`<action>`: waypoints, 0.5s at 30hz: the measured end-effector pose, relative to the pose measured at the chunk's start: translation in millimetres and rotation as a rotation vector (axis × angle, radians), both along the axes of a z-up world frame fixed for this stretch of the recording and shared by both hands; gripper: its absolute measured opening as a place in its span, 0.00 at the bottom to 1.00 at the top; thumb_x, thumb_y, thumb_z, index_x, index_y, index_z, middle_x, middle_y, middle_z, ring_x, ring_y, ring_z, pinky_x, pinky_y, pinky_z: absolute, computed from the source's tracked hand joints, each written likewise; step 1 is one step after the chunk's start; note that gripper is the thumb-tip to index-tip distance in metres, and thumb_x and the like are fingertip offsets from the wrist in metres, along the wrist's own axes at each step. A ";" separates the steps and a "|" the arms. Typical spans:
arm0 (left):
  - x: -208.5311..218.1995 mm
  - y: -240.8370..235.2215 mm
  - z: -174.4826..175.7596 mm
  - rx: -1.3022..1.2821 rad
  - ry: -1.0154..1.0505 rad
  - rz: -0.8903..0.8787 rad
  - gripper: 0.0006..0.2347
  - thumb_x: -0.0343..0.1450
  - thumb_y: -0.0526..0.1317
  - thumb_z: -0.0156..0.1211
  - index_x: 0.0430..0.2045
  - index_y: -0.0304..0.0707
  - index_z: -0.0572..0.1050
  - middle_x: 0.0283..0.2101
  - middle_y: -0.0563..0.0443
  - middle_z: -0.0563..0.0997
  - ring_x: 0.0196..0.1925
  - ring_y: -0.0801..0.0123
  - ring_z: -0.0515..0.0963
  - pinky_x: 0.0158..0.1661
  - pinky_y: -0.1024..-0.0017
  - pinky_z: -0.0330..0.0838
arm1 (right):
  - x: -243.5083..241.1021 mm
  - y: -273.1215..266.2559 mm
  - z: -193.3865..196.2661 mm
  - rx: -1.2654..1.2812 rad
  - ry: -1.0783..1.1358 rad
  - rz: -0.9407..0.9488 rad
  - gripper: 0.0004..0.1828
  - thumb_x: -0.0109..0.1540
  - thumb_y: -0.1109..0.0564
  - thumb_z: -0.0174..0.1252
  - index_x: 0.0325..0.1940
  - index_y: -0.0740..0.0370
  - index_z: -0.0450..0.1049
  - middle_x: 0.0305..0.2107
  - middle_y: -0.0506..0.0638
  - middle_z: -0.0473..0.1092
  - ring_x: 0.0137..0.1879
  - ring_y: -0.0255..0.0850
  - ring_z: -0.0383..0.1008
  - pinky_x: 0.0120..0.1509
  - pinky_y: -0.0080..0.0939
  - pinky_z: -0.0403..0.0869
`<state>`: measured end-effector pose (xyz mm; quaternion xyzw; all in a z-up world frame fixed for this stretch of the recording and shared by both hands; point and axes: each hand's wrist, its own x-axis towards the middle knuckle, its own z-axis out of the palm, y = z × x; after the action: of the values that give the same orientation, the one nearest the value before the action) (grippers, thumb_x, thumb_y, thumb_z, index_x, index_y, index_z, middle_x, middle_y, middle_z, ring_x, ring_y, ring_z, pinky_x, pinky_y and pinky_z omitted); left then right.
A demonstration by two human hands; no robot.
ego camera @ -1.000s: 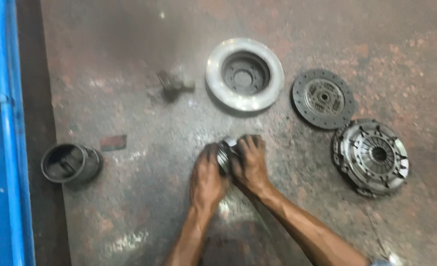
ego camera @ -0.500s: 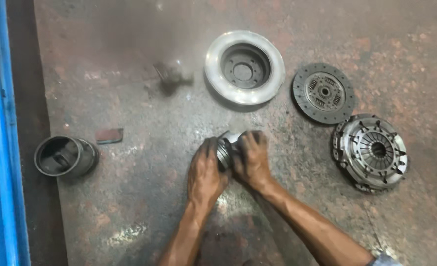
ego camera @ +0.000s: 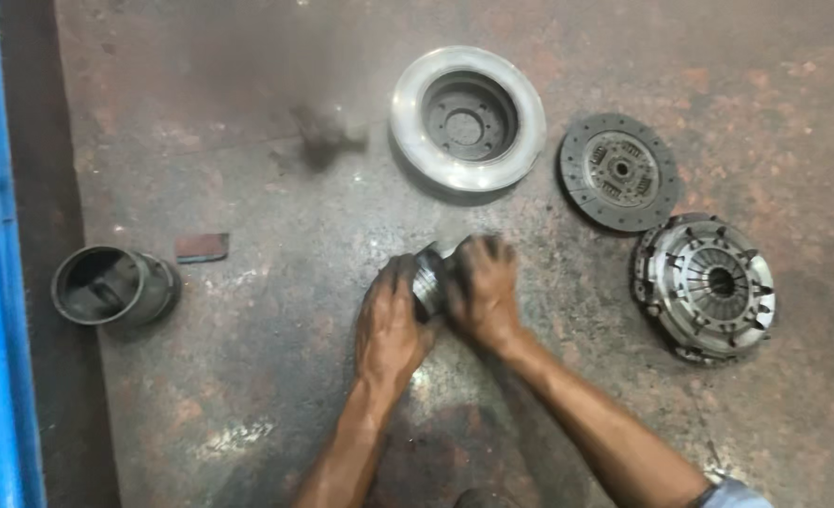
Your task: The person scrubs a cylindrical metal part with a dark abrasive pad on a concrete floor. Nearby, a flywheel, clutch disc, and pressure plate are visible. The person rotates the part to clean different sides and then places it down.
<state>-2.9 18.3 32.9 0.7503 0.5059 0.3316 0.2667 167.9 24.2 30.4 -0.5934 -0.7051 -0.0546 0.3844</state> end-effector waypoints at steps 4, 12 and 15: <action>-3.1 -19.2 -11.9 0.119 -0.017 0.004 0.39 0.54 0.37 0.80 0.60 0.23 0.65 0.59 0.24 0.72 0.60 0.35 0.72 0.60 0.52 0.68 | -5.1 3.2 -2.2 -0.053 0.091 -0.142 0.09 0.66 0.59 0.67 0.37 0.63 0.72 0.30 0.54 0.68 0.41 0.52 0.65 0.51 0.60 0.61; 2.3 -17.4 2.2 0.022 0.025 0.016 0.39 0.53 0.37 0.81 0.59 0.26 0.66 0.59 0.26 0.72 0.60 0.37 0.73 0.60 0.53 0.67 | -14.2 -25.4 -1.7 -0.036 0.009 0.017 0.08 0.61 0.61 0.63 0.41 0.64 0.70 0.39 0.61 0.68 0.51 0.60 0.65 0.57 0.61 0.63; 2.9 -12.4 5.9 0.028 0.053 0.015 0.41 0.50 0.36 0.80 0.59 0.27 0.66 0.59 0.27 0.73 0.60 0.37 0.73 0.59 0.51 0.67 | -1.7 1.7 5.8 -0.035 0.028 -0.003 0.10 0.61 0.59 0.66 0.37 0.64 0.71 0.30 0.58 0.67 0.44 0.58 0.65 0.52 0.62 0.62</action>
<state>0.1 5.9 38.8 0.7587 0.5138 0.3206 0.2400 166.1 25.9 36.2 -0.6019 -0.6995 -0.0346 0.3838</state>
